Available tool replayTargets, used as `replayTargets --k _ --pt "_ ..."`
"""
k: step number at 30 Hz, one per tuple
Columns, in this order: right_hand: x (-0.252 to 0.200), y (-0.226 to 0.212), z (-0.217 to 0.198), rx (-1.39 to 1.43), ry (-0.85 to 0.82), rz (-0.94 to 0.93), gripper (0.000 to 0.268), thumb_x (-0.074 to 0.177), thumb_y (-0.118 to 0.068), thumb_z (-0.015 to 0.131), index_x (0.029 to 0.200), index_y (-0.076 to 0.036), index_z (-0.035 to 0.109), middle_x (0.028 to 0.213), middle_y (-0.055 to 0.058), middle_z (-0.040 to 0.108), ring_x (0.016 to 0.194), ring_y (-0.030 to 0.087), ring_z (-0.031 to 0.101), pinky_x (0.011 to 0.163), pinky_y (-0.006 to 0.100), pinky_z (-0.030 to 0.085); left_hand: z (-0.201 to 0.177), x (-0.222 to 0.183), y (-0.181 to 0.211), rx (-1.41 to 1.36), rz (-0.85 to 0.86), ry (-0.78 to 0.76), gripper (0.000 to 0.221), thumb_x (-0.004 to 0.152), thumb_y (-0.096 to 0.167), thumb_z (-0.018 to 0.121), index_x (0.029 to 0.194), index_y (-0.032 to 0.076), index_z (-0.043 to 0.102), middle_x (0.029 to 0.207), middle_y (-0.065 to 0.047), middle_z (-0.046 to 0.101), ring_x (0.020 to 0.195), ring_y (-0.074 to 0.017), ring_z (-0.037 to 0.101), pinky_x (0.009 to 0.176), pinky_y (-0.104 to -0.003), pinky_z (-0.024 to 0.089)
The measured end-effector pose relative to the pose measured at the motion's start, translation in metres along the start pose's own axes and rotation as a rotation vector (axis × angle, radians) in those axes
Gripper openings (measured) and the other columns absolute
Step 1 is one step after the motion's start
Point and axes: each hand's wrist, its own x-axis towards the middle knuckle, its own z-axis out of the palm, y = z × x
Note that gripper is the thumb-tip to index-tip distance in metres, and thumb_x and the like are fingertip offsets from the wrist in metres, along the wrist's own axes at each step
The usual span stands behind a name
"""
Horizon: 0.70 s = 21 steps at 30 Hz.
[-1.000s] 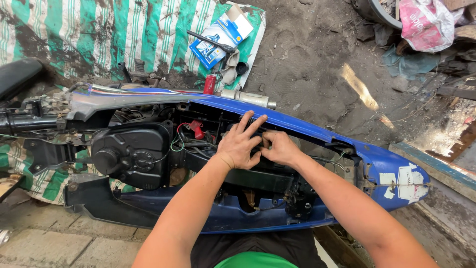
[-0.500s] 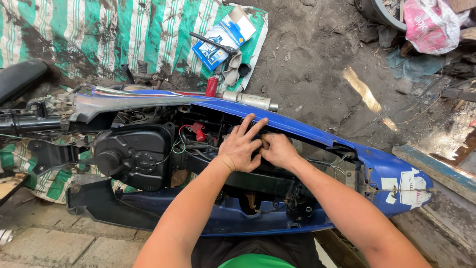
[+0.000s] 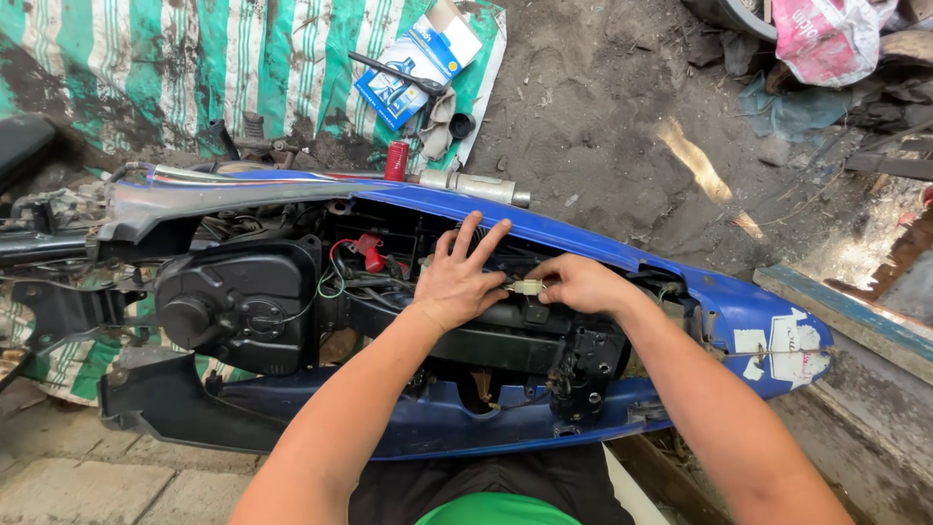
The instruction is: Loosening bolts with a wrench and installing a plastic body panel on a motorcycle.
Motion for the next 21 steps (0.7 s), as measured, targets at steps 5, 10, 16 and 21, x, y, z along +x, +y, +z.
replayTargets --k 5,10,16,21 --pt "-0.034 -0.027 0.013 -0.356 0.173 0.047 0.038 0.101 -0.032 0.076 0.137 -0.020 0.080 0.096 -0.002 0.090 0.104 0.024 0.084 0.092 0.039 0.063 -0.007 0.001 0.005 -0.014 -0.027 -0.086 0.056 0.082 0.069 0.084 0.120 0.029 0.079 0.185 -0.007 0.026 0.166 -0.0524 0.020 0.119 -0.063 0.035" --pt "-0.031 -0.039 0.018 -0.392 0.169 0.132 0.041 0.111 -0.041 0.061 0.142 -0.019 0.077 0.125 0.010 0.086 0.122 0.034 0.079 0.099 0.046 0.063 -0.013 -0.002 0.001 -0.083 0.015 -0.101 0.040 0.089 0.057 0.083 0.118 0.030 0.080 0.184 -0.009 0.026 0.165 -0.0555 0.021 0.117 -0.058 0.040" --pt "-0.029 -0.059 0.017 -0.353 0.166 0.054 0.033 0.105 -0.027 0.068 0.131 -0.013 0.082 0.095 0.009 0.090 0.106 0.035 0.083 0.096 0.049 0.063 -0.006 -0.001 -0.002 -0.048 0.045 -0.128 0.045 0.085 0.067 0.082 0.117 0.035 0.082 0.187 -0.010 0.019 0.166 -0.0586 0.016 0.120 -0.060 0.036" --pt "-0.024 -0.040 0.018 -0.315 0.197 0.118 0.035 0.103 -0.030 0.074 0.131 -0.010 0.080 0.092 0.004 0.090 0.103 0.030 0.084 0.093 0.045 0.063 0.005 -0.003 -0.002 -0.029 0.053 -0.096 0.044 0.087 0.065 0.082 0.115 0.031 0.080 0.187 -0.012 0.020 0.165 -0.0597 0.017 0.118 -0.061 0.037"
